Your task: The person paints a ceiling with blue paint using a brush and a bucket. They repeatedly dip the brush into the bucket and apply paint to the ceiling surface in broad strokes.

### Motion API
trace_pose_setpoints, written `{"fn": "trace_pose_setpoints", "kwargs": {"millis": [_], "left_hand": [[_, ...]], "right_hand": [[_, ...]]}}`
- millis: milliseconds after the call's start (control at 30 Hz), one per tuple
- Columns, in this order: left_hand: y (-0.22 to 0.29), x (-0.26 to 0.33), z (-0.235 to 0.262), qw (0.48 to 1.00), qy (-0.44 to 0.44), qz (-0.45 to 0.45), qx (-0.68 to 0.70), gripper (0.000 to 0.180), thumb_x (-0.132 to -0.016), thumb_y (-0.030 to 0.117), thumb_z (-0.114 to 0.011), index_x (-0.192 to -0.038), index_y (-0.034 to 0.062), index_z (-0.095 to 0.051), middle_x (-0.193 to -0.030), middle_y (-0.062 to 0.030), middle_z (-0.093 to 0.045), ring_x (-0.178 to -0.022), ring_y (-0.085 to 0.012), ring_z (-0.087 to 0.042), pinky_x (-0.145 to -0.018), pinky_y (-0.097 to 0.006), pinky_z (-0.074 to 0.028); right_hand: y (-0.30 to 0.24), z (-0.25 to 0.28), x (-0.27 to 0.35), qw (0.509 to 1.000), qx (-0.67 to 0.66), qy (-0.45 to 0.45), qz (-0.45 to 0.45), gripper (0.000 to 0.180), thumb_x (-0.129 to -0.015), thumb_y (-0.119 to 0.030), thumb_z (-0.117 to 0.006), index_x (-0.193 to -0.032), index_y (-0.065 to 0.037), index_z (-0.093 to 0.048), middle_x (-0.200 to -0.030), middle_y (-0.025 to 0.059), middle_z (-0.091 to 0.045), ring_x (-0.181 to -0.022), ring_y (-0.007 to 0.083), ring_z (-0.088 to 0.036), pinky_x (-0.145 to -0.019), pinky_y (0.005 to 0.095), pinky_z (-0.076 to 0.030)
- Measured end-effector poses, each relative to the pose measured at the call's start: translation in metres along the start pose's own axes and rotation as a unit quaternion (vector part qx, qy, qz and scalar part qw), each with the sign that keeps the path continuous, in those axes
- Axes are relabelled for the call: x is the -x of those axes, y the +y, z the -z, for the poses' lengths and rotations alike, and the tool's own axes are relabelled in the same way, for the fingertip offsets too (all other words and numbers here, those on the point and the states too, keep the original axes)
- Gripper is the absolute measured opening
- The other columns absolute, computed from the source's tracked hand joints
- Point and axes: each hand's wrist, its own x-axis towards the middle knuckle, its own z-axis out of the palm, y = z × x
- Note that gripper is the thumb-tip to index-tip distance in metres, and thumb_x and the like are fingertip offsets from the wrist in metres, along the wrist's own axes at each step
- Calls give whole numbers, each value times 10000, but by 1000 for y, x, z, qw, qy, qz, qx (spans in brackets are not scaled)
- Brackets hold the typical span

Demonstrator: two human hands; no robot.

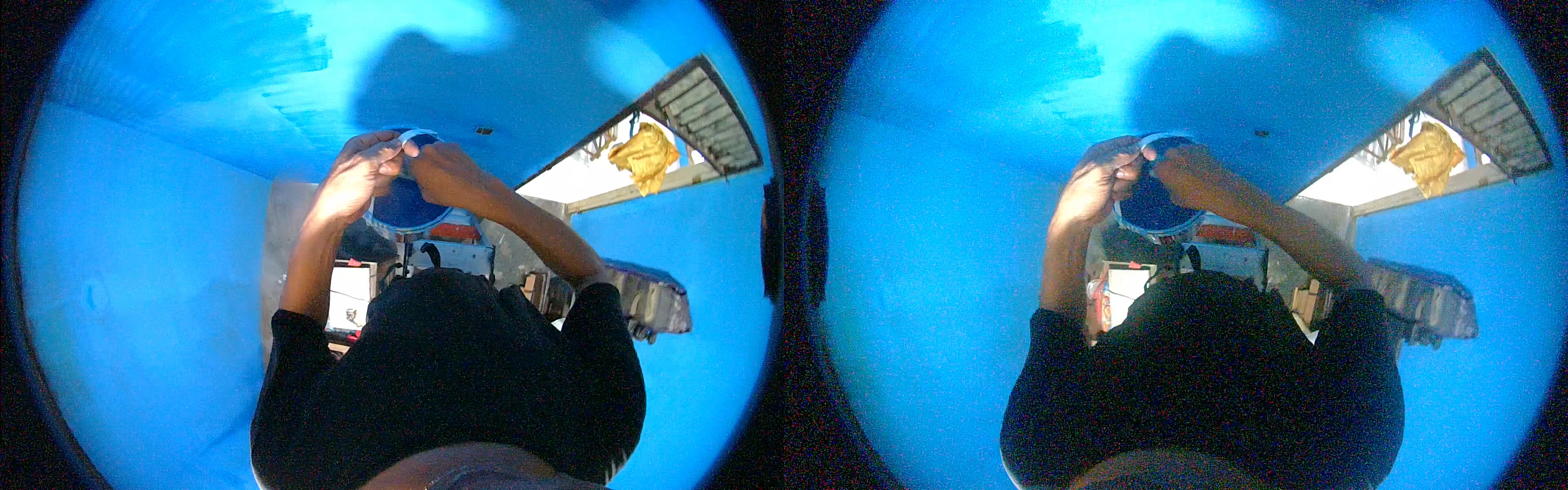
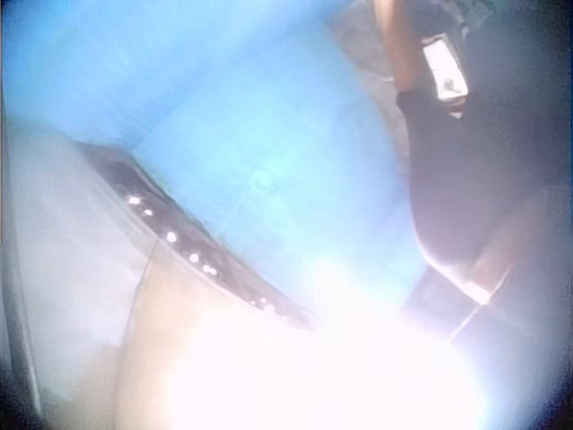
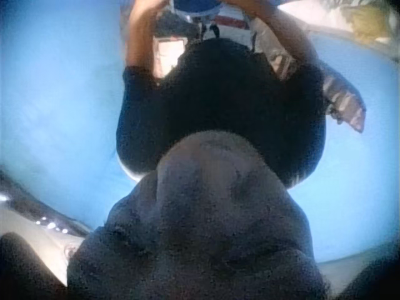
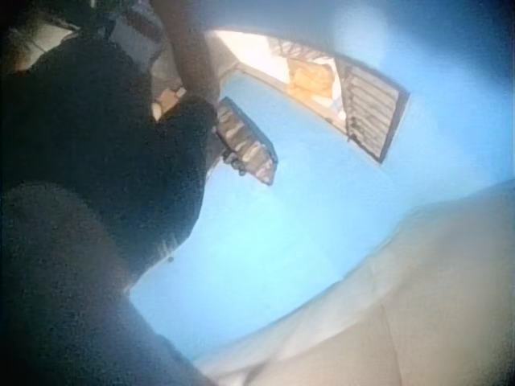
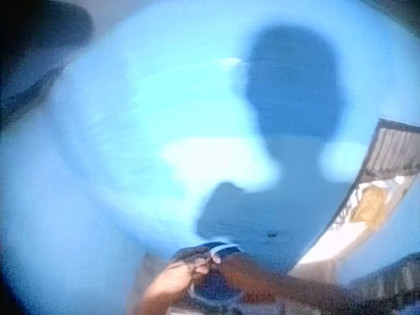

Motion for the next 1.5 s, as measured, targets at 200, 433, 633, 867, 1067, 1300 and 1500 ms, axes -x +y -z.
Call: {"fn": "trace_pose_setpoints", "kwargs": {"millis": [200,433,633,867,1067,1300,1500], "left_hand": [[-3,-5,-14,1000,-10,12,-2,210,-897,219,-533,-907,18,-592,-580,93,-301,-468,-24,-227,-409,-208,-155],[-11,-6,-8,999,43,7,18,172,-899,174,-498,-920,11,-550,-583,69,-313,-458,-37,-256,-394,-201,-190],[-10,-17,-14,996,70,-3,62,159,-905,145,-465,-905,6,-542,-577,61,-311,-441,-41,-238,-387,-210,-175],[-8,-19,-24,997,62,1,55,158,-904,138,-460,-869,20,-560,-584,70,-330,-458,-22,-248,-395,-202,-177],[-18,-10,-15,998,51,-27,30,194,-904,186,-486,-836,33,-584,-608,64,-371,-493,-26,-303,-416,-196,-207],[-29,-27,-24,992,35,-112,-35,236,-891,268,-505,-818,80,-628,-622,38,-473,-542,-69,-399,-488,-237,-302],[-28,-31,-15,998,51,-48,-9,196,-874,249,-522,-808,97,-628,-606,44,-465,-539,-62,-394,-471,-235,-295]], "right_hand": [[5,-6,15,998,-1,-23,-56,178,-681,-59,-611,-845,6,-595,-676,180,-615,-665,339,-637,-570,445,-506],[-17,21,44,983,-60,118,-125,173,-705,-78,-598,-856,-9,-552,-670,174,-615,-648,351,-633,-544,441,-495],[-10,23,49,966,-161,124,-161,140,-688,-97,-628,-785,-6,-583,-691,177,-625,-661,346,-632,-589,452,-490],[5,10,50,963,-166,131,-164,154,-793,-160,-584,-890,-39,-577,-716,159,-615,-686,349,-616,-620,453,-480],[16,6,55,976,12,163,-144,168,-831,-142,-561,-966,-41,-559,-741,153,-604,-661,356,-606,-582,435,-480],[15,41,70,963,-28,188,-192,155,-819,-93,-599,-950,-11,-613,-742,161,-642,-623,249,-657,-536,325,-502],[35,12,65,930,-267,96,-236,194,-785,-135,-664,-905,15,-638,-728,103,-667,-618,162,-652,-518,278,-499]]}}
